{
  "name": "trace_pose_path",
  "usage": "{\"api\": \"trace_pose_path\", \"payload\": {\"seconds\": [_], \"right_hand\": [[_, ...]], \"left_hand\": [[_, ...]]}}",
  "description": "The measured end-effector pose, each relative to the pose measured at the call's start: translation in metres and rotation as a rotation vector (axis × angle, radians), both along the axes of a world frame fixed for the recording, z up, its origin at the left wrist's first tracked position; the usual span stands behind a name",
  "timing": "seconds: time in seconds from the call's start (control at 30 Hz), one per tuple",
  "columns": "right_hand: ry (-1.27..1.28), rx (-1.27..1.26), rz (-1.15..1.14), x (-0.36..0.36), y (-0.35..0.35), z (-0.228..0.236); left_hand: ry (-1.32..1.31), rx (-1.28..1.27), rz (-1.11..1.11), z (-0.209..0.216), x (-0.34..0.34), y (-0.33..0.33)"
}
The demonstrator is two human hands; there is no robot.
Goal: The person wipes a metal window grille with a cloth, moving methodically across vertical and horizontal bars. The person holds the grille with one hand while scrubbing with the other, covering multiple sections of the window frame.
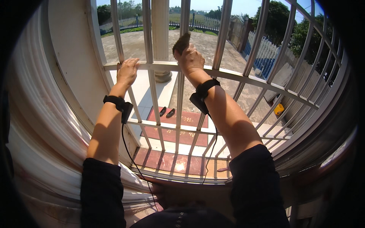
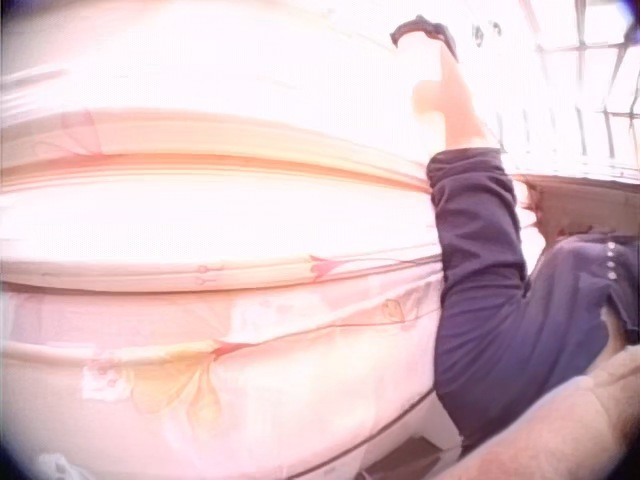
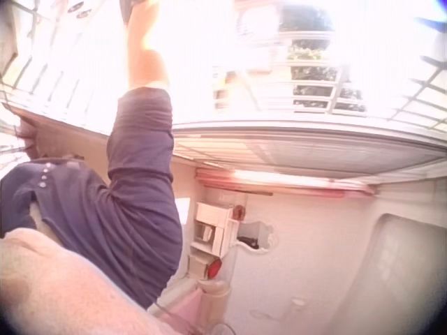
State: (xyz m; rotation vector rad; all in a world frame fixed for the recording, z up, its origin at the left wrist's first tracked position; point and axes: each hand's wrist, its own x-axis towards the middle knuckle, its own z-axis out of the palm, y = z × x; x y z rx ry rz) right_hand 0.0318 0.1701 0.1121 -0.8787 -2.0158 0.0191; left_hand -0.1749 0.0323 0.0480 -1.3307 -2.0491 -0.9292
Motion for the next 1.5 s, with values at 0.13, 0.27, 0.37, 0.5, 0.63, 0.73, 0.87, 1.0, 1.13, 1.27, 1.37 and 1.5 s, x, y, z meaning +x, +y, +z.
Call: {"api": "trace_pose_path", "payload": {"seconds": [0.13, 0.27, 0.37, 0.5, 0.63, 0.73, 0.87, 1.0, 1.13, 1.27, 1.37, 1.5], "right_hand": [[-0.587, 0.210, -0.029, 0.032, -0.013, 0.021], [0.043, 0.042, 0.306, 0.012, -0.026, 0.090], [0.519, 0.124, 0.325, -0.044, -0.018, 0.171], [0.630, 0.138, 0.524, -0.137, -0.003, 0.228], [0.492, -0.525, 0.721, -0.152, -0.011, 0.203], [0.332, -0.143, 0.485, -0.125, -0.032, 0.146], [0.163, -0.180, 0.180, -0.113, -0.045, 0.040], [0.054, -0.156, 0.099, -0.114, -0.037, -0.013], [-0.285, 0.384, 0.039, -0.073, -0.053, -0.017], [-0.401, 0.441, 0.258, -0.040, -0.073, -0.011], [0.023, 0.229, 0.556, -0.060, -0.066, 0.024], [0.580, 0.051, 0.695, -0.140, -0.048, 0.120]], "left_hand": [[-0.009, -0.022, 0.018, 0.002, 0.003, 0.000], [0.037, 0.091, 0.066, -0.004, 0.005, 0.004], [-0.025, 0.020, 0.062, -0.002, 0.004, 0.004], [-0.030, 0.015, 0.050, 0.000, 0.005, 0.000], [-0.013, 0.071, -0.012, -0.003, 0.005, 0.001], [-0.007, 0.130, -0.067, -0.006, 0.005, -0.002], [-0.154, 0.358, -0.157, -0.007, 0.003, -0.031], [0.322, 0.531, 0.274, 0.006, -0.004, -0.087], [0.430, 0.507, 0.368, 0.020, -0.011, -0.151], [0.799, 0.176, 0.454, 0.013, 0.000, -0.193], [0.567, 0.291, 0.562, 0.016, 0.002, -0.209], [0.631, 0.305, 0.543, 0.027, 0.006, -0.207]]}}
